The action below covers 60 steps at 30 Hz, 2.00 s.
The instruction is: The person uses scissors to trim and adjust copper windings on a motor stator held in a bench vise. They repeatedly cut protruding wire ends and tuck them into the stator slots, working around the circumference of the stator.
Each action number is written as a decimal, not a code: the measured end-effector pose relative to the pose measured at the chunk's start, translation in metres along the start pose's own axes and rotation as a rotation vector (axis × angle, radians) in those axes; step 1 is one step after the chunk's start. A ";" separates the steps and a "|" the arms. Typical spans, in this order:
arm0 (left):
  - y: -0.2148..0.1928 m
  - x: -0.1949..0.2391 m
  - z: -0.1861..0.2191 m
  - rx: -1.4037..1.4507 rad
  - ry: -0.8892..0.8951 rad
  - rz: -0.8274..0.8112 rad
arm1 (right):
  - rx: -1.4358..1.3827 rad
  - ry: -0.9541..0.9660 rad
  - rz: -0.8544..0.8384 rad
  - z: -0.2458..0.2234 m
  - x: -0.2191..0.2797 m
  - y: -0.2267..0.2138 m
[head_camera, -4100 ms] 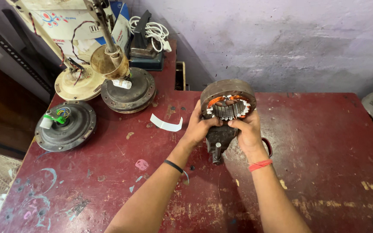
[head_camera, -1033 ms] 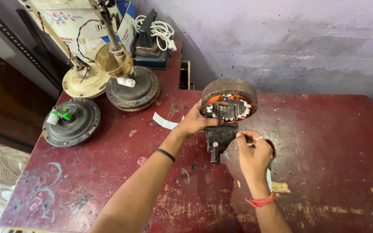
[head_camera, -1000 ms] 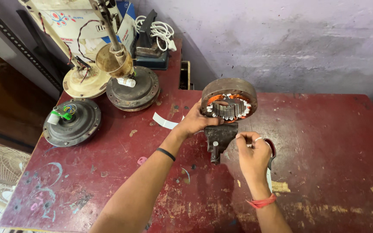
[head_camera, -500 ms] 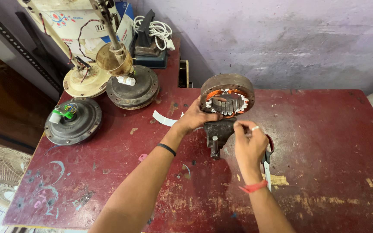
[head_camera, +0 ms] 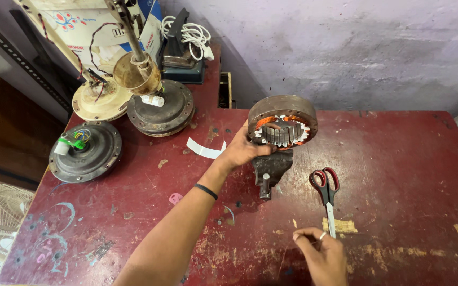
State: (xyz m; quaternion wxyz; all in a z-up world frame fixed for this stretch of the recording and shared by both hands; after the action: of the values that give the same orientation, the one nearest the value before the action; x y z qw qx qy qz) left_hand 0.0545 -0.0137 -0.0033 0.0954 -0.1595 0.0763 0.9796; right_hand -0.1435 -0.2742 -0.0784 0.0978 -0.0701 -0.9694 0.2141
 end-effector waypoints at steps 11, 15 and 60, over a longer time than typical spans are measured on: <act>0.005 0.006 0.013 0.117 -0.114 0.032 | -0.187 -0.294 0.119 -0.116 -0.058 0.003; 0.004 0.007 0.011 0.147 -0.203 0.019 | -0.242 -0.551 0.233 -0.160 -0.088 0.019; 0.000 0.002 0.011 0.064 -0.010 0.023 | -0.270 -0.616 -0.447 -0.167 -0.192 0.029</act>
State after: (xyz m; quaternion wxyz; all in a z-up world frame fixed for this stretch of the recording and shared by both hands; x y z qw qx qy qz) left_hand 0.0498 -0.0112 0.0065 0.0895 -0.1504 0.1088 0.9785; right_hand 0.0826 -0.2154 0.0270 -0.1630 0.1976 -0.9641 0.0695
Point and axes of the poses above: each hand's wrist, its own x-axis away from the middle knuckle, its own y-axis out of the palm, z = x × y, the point moved 5 cm from there along -x, towards the middle knuckle, and after that the axes turned 5 degrees about z, right-handed, at the moved point
